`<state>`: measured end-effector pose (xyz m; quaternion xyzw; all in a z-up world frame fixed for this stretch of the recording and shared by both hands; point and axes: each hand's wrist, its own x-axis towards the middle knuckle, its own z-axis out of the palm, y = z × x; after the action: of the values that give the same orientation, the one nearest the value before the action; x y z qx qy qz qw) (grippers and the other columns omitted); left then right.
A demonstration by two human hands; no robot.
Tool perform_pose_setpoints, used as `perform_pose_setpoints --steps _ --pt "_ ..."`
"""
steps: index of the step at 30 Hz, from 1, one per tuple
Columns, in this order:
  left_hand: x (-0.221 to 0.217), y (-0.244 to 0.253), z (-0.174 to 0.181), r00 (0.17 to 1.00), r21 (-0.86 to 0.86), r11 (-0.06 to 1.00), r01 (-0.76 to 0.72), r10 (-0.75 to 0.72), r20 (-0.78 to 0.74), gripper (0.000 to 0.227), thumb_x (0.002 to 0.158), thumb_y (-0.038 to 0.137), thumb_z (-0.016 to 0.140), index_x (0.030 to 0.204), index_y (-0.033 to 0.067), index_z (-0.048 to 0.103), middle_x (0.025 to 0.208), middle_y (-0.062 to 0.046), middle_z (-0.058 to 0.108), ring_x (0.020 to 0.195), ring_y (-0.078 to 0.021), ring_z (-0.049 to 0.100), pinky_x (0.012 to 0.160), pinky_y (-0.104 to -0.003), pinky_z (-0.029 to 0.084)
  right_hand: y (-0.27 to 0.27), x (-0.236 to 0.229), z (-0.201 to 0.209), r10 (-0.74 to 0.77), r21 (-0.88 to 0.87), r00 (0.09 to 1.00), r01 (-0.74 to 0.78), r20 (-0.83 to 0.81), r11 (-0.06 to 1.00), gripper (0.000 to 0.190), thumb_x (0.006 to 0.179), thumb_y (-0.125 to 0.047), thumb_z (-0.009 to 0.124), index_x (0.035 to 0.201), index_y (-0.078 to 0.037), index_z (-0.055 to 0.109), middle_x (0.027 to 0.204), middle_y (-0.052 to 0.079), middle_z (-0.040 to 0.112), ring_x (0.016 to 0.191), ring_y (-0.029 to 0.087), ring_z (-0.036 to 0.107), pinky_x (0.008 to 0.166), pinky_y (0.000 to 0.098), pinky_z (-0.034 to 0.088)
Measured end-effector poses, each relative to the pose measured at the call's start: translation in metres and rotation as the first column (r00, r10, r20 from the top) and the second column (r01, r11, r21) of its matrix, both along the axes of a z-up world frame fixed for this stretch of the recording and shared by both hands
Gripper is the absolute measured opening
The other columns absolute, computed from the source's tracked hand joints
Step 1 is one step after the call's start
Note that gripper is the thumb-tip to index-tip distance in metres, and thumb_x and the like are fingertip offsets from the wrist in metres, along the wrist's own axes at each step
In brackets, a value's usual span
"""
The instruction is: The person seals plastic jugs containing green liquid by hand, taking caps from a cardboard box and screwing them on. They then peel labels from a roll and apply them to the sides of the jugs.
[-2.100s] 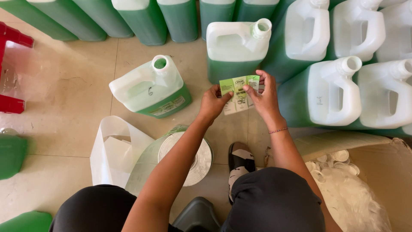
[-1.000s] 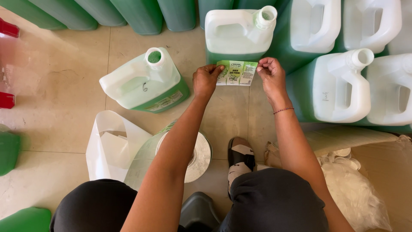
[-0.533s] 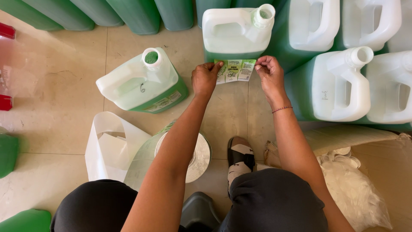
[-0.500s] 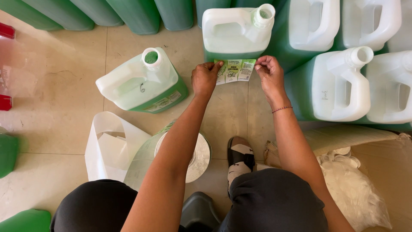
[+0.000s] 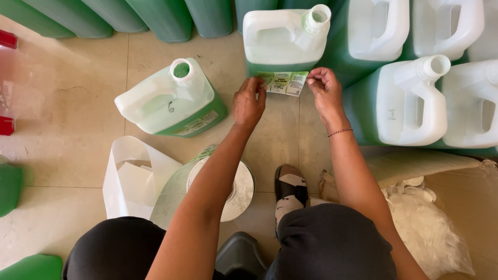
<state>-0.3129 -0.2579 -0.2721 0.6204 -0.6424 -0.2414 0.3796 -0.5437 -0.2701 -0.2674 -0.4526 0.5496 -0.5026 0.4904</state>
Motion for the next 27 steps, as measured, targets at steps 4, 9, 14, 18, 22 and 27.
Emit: perform_pose_setpoints --steps 4,9,14,18,22,27 --pt "-0.006 -0.006 0.004 0.973 -0.235 0.949 0.211 -0.181 0.145 0.019 0.095 0.014 0.065 0.113 0.0145 0.068 0.106 -0.005 0.073 0.098 -0.028 0.069 0.087 -0.043 0.051 -0.001 -0.001 -0.001 -0.005 -0.002 1.0 0.005 -0.004 1.0 0.018 0.1 0.004 0.06 0.115 -0.006 0.059 0.112 0.004 0.067 0.104 0.009 0.063 0.096 0.0239 0.051" --pt "-0.009 -0.022 0.013 0.926 -0.13 0.943 0.307 -0.264 0.268 0.018 0.096 0.018 0.063 0.111 0.0203 0.073 0.099 -0.003 0.077 0.093 -0.0248 0.072 0.089 -0.041 0.052 -0.002 -0.001 0.001 -0.004 0.001 1.0 0.004 -0.019 1.0 0.019 0.1 0.004 0.06 0.116 -0.006 0.058 0.114 0.004 0.068 0.105 0.009 0.063 0.096 0.0243 0.051" --pt "-0.016 -0.033 0.018 0.874 0.017 0.932 0.363 -0.347 0.34 0.022 0.097 0.022 0.061 0.113 0.026 0.075 0.094 -0.006 0.078 0.086 -0.025 0.072 0.089 -0.041 0.052 -0.001 -0.002 0.003 -0.003 0.011 0.998 0.003 -0.055 1.0 0.02 0.101 0.003 0.059 0.119 -0.006 0.058 0.117 0.005 0.069 0.107 0.01 0.062 0.096 0.0245 0.05" --pt "-0.026 -0.04 0.02 0.83 0.113 0.915 0.387 -0.399 0.389 0.024 0.095 0.022 0.062 0.114 0.0279 0.075 0.096 -0.007 0.077 0.086 -0.0275 0.072 0.081 -0.043 0.054 0.0 -0.003 0.004 0.003 0.007 0.998 -0.003 -0.055 1.0 0.022 0.101 0.002 0.059 0.121 -0.006 0.058 0.119 0.005 0.068 0.11 0.01 0.062 0.098 0.0247 0.049" --pt "-0.03 -0.046 0.008 0.795 0.177 0.897 0.404 -0.44 0.418 0.028 0.095 0.019 0.061 0.117 0.0303 0.074 0.1 -0.005 0.077 0.089 -0.0268 0.072 0.079 -0.043 0.057 0.001 -0.003 0.006 0.0 0.012 0.998 0.0 -0.061 1.0 0.023 0.101 0.001 0.059 0.124 -0.006 0.057 0.121 0.006 0.068 0.112 0.011 0.062 0.099 0.0254 0.049" --pt "-0.021 -0.051 -0.012 0.725 0.259 0.885 0.386 -0.465 0.508 0.032 0.092 0.019 0.061 0.118 0.0318 0.073 0.098 -0.004 0.076 0.09 -0.0238 0.072 0.082 -0.042 0.055 0.005 -0.003 0.009 0.003 -0.024 0.998 -0.004 -0.061 1.0 0.026 0.101 0.0 0.06 0.126 -0.006 0.056 0.124 0.006 0.067 0.115 0.011 0.062 0.101 0.0263 0.049"
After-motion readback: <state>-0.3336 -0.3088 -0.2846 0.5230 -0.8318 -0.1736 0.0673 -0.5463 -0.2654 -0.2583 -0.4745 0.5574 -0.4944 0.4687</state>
